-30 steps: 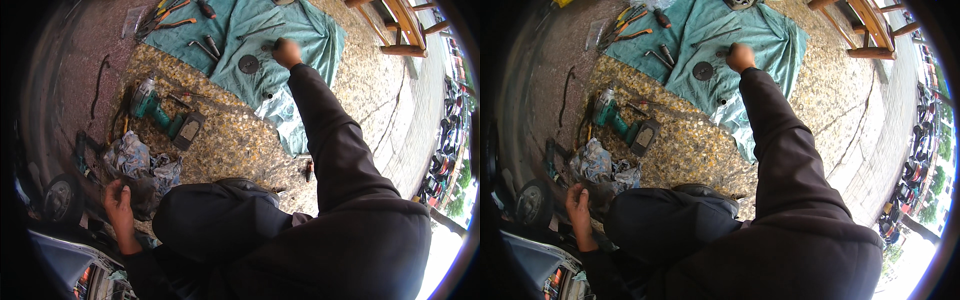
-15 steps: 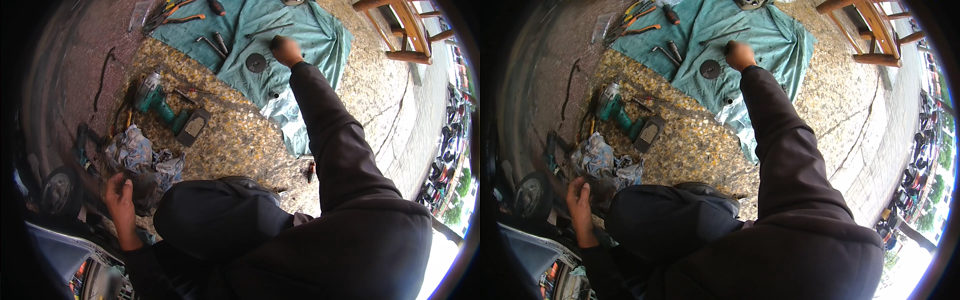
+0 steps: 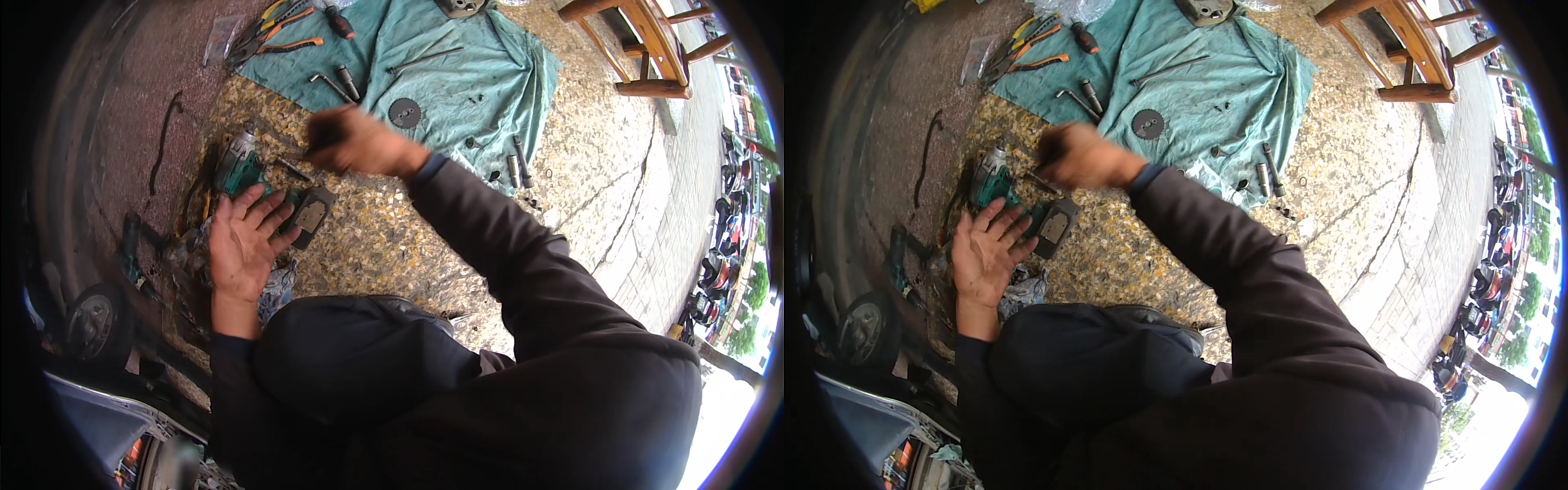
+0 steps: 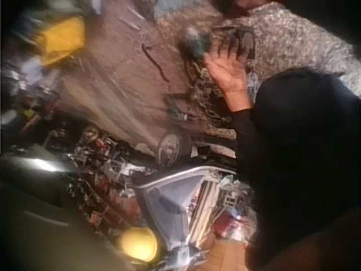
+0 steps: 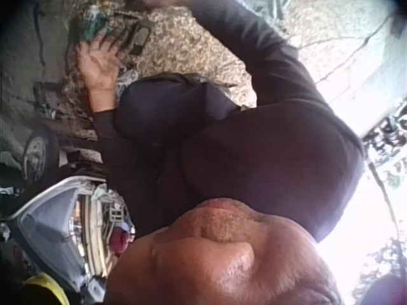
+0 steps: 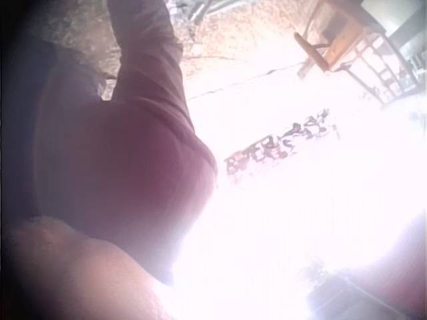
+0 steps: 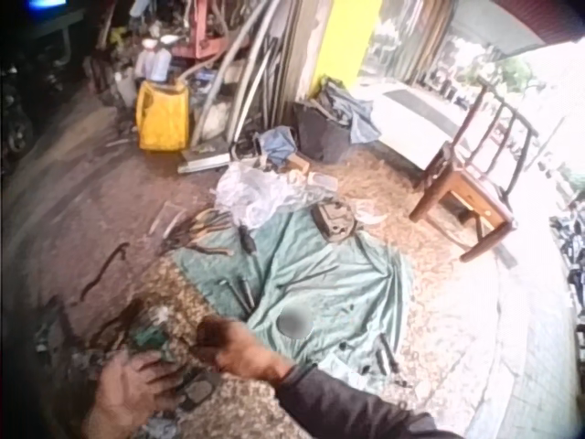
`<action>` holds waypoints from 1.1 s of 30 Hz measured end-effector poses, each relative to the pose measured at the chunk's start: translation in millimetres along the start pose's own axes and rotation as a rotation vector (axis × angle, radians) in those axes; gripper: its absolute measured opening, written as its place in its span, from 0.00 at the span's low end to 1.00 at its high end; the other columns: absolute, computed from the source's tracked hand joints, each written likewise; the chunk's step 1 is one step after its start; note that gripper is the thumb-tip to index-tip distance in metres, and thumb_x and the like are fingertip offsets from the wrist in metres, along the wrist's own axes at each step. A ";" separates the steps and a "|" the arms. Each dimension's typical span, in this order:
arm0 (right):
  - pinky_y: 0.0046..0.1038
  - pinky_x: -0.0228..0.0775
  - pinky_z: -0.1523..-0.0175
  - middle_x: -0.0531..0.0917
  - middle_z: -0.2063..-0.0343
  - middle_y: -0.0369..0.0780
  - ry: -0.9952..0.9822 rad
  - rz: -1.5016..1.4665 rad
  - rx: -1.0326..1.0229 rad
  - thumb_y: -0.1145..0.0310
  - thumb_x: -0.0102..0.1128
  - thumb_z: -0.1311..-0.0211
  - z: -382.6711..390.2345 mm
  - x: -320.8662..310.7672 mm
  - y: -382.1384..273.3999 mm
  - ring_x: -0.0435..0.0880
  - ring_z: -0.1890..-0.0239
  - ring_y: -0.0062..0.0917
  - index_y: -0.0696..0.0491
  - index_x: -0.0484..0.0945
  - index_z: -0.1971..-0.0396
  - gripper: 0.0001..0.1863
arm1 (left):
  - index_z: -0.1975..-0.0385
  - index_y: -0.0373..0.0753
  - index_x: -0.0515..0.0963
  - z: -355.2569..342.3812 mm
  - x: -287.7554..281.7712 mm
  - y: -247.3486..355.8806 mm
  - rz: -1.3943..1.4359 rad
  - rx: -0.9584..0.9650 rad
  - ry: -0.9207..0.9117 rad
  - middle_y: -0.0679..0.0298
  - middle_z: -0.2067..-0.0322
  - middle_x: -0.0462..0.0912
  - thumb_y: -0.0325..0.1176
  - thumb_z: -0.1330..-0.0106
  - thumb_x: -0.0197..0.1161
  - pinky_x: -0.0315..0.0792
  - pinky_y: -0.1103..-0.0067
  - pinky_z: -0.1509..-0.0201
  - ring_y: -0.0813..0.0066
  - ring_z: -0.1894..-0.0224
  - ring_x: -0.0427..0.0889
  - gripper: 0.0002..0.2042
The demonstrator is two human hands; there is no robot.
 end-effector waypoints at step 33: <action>0.27 0.75 0.76 0.82 0.74 0.39 0.618 1.452 0.460 0.57 0.62 0.46 -24.4 -188.2 159.5 0.82 0.77 0.26 0.54 0.78 0.63 0.17 | 0.62 0.36 0.74 170.8 -215.9 -47.9 0.117 0.343 1.370 0.67 0.87 0.65 0.46 0.30 0.56 0.54 0.70 0.85 0.74 0.88 0.63 0.16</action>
Point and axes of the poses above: each hand's wrist, its own z-axis away from the middle knuckle, its own x-axis out of the palm, y = z × x, the point moved 2 cm from there along -z, towards the middle knuckle
